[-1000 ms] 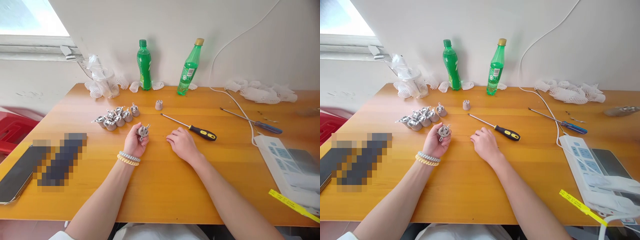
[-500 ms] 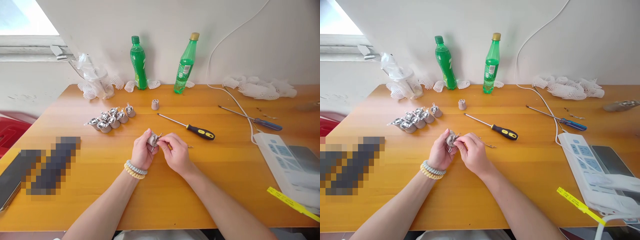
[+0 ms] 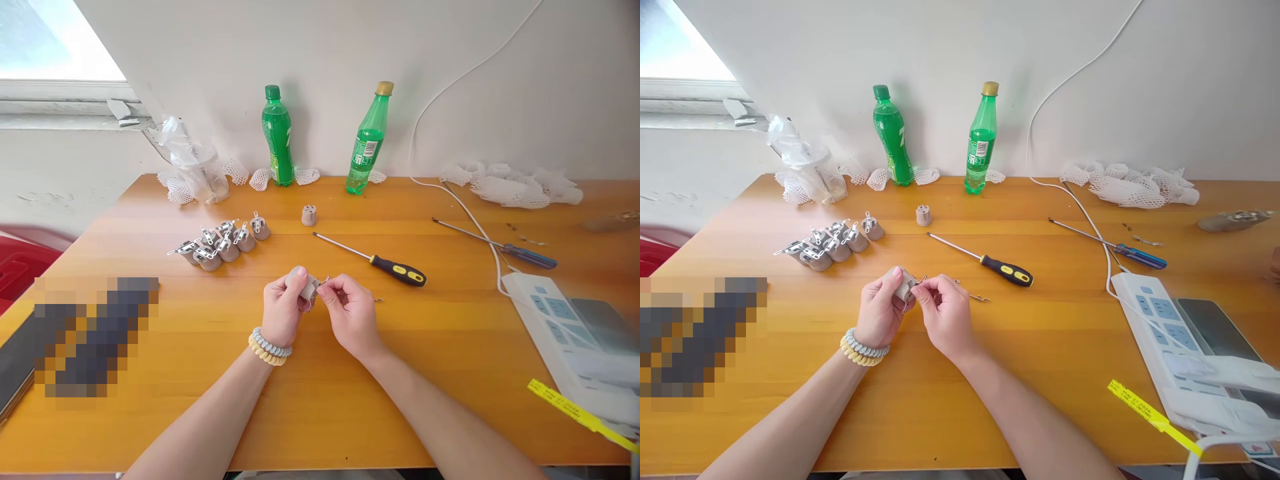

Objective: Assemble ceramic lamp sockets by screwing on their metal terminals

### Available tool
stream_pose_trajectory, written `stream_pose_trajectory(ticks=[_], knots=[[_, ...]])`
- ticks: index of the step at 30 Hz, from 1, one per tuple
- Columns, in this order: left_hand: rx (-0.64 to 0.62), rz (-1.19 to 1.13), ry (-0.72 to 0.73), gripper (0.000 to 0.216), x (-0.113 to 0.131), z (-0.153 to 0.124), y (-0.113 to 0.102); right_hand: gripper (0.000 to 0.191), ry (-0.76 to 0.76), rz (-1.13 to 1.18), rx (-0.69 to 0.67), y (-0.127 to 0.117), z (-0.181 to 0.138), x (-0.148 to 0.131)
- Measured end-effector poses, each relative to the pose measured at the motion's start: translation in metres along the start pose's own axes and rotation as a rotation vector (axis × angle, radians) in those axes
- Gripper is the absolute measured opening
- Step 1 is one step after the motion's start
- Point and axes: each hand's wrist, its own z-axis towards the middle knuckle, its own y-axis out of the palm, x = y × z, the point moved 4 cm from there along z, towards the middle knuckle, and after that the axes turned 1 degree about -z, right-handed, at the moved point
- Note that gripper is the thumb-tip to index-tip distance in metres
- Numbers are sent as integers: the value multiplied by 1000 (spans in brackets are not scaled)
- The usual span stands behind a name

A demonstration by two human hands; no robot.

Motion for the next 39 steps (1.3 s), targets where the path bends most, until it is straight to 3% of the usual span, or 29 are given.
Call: stream_pose_trajectory(ticks=[10, 18, 25, 33, 39], knots=[[35, -84, -34, 39, -4, -1, 2, 20, 242, 252, 44, 4, -2, 13], [93, -125, -66, 38, -7, -4, 8, 19, 168, 211, 81, 7, -2, 13], [129, -97, -51, 38, -6, -5, 7, 20, 110, 22, 97, 4, 1, 11], [130, -127, -92, 38, -7, -4, 7, 21, 224, 288, -17, 9, 1, 12], [97, -175, -167, 37, -10, -3, 9, 22, 225, 295, -37, 7, 1, 12]])
